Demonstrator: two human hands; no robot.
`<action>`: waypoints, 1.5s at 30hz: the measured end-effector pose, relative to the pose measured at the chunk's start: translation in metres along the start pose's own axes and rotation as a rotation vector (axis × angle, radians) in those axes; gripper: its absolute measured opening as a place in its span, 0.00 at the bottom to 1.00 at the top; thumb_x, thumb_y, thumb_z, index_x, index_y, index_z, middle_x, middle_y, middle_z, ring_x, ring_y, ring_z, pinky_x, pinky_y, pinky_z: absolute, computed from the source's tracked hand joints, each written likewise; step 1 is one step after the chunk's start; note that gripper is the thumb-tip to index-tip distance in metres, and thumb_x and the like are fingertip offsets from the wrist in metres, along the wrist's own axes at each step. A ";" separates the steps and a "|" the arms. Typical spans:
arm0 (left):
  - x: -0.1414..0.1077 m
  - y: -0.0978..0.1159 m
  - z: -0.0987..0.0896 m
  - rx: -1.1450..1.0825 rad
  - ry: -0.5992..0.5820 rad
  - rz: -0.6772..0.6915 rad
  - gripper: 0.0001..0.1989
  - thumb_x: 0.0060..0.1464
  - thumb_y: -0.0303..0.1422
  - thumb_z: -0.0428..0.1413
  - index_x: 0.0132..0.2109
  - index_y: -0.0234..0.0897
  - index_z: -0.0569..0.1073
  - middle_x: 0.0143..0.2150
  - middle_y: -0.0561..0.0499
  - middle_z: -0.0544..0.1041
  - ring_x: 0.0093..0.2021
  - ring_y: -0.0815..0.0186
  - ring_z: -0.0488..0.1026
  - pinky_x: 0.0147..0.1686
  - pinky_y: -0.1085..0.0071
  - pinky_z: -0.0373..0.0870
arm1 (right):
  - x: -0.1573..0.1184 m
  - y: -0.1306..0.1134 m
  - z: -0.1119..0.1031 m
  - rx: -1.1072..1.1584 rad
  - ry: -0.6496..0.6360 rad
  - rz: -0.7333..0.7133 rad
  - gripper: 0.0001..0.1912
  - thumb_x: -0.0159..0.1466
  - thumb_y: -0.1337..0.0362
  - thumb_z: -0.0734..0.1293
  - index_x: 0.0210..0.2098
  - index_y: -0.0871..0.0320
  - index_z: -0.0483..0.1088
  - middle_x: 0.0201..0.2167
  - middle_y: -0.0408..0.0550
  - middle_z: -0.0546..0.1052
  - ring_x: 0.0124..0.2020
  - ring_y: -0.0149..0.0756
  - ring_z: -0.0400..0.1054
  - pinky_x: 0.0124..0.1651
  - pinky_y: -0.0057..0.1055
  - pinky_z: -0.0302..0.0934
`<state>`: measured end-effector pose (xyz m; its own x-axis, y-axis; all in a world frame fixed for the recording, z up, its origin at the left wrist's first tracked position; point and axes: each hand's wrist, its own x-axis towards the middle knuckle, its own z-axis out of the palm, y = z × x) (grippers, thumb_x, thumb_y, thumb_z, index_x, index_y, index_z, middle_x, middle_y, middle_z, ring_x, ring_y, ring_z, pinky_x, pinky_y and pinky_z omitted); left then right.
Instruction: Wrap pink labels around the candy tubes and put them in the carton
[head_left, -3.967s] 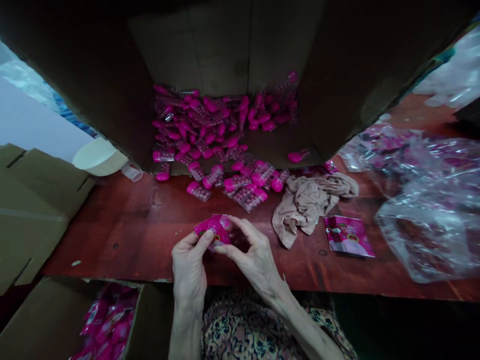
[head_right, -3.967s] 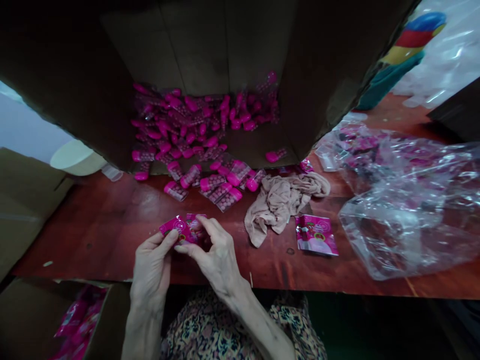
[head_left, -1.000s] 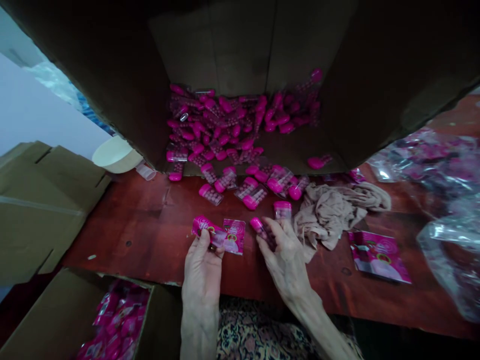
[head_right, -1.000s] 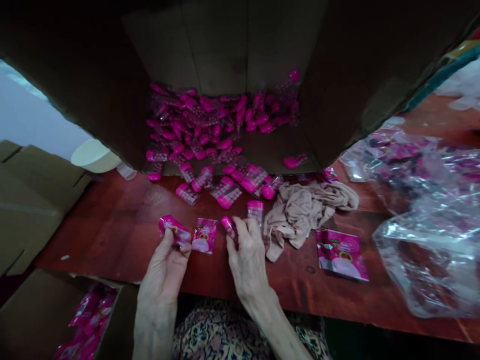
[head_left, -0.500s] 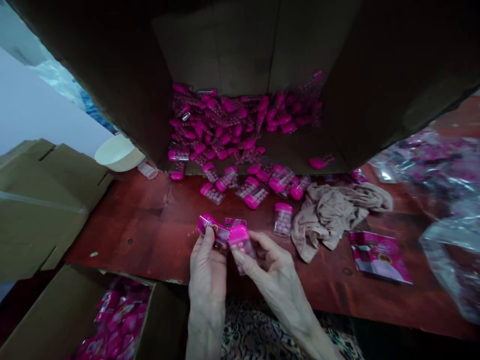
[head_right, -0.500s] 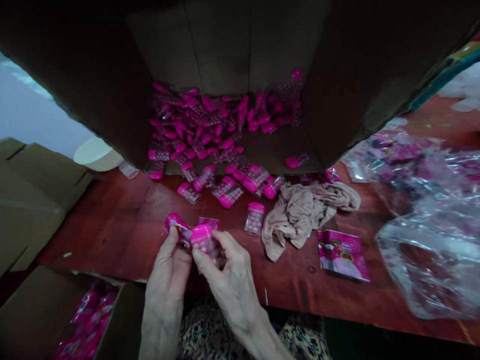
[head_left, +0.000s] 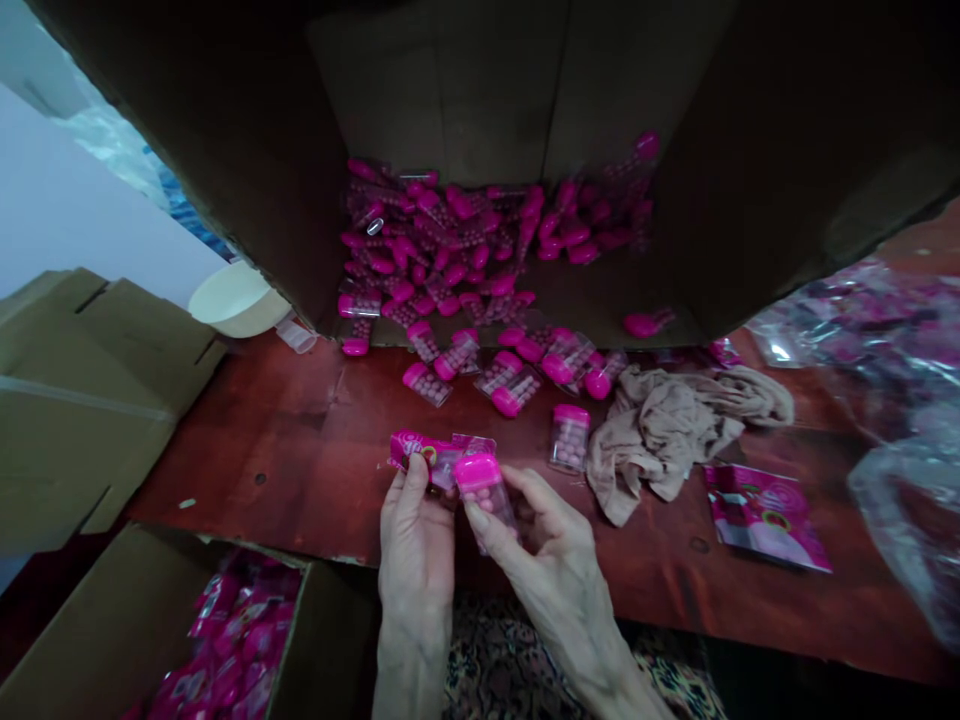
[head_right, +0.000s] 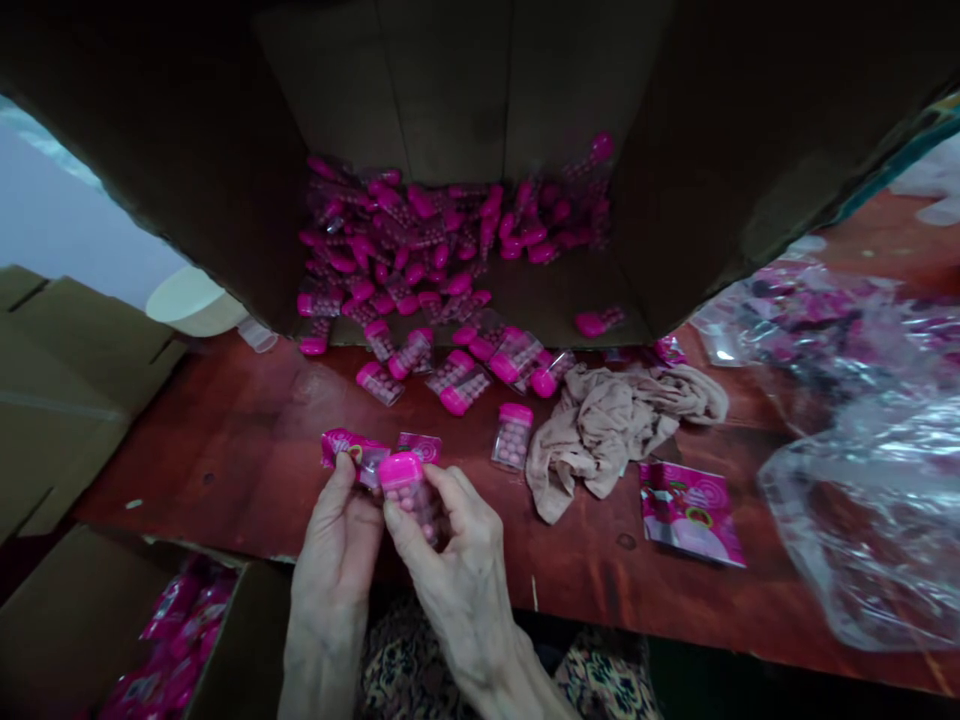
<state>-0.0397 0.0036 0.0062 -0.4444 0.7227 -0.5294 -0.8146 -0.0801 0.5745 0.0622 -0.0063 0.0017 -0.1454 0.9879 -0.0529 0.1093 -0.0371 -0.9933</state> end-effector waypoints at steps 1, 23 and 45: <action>-0.001 -0.001 0.000 0.000 -0.010 0.008 0.07 0.45 0.31 0.61 0.33 0.33 0.75 0.30 0.52 0.78 0.30 0.70 0.73 0.38 0.70 0.69 | 0.000 0.000 0.000 -0.003 -0.010 0.003 0.13 0.59 0.62 0.65 0.43 0.57 0.69 0.34 0.46 0.73 0.32 0.34 0.68 0.33 0.29 0.65; -0.004 -0.005 0.001 0.276 -0.182 0.130 0.16 0.38 0.23 0.64 0.39 0.36 0.75 0.35 0.51 0.79 0.35 0.70 0.74 0.39 0.75 0.68 | 0.002 0.000 -0.025 -0.155 -0.175 -0.076 0.14 0.62 0.59 0.63 0.46 0.53 0.70 0.33 0.46 0.72 0.33 0.36 0.67 0.34 0.31 0.64; -0.003 -0.008 -0.007 0.367 -0.253 -0.022 0.10 0.34 0.27 0.65 0.30 0.32 0.77 0.26 0.51 0.78 0.26 0.71 0.71 0.32 0.74 0.67 | 0.006 -0.007 -0.026 -0.238 -0.189 -0.144 0.06 0.63 0.64 0.63 0.35 0.57 0.72 0.27 0.42 0.69 0.27 0.30 0.64 0.30 0.26 0.60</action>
<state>-0.0346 -0.0032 -0.0013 -0.2857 0.8706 -0.4006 -0.6160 0.1534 0.7727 0.0861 0.0043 0.0108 -0.3532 0.9344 0.0459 0.2976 0.1587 -0.9414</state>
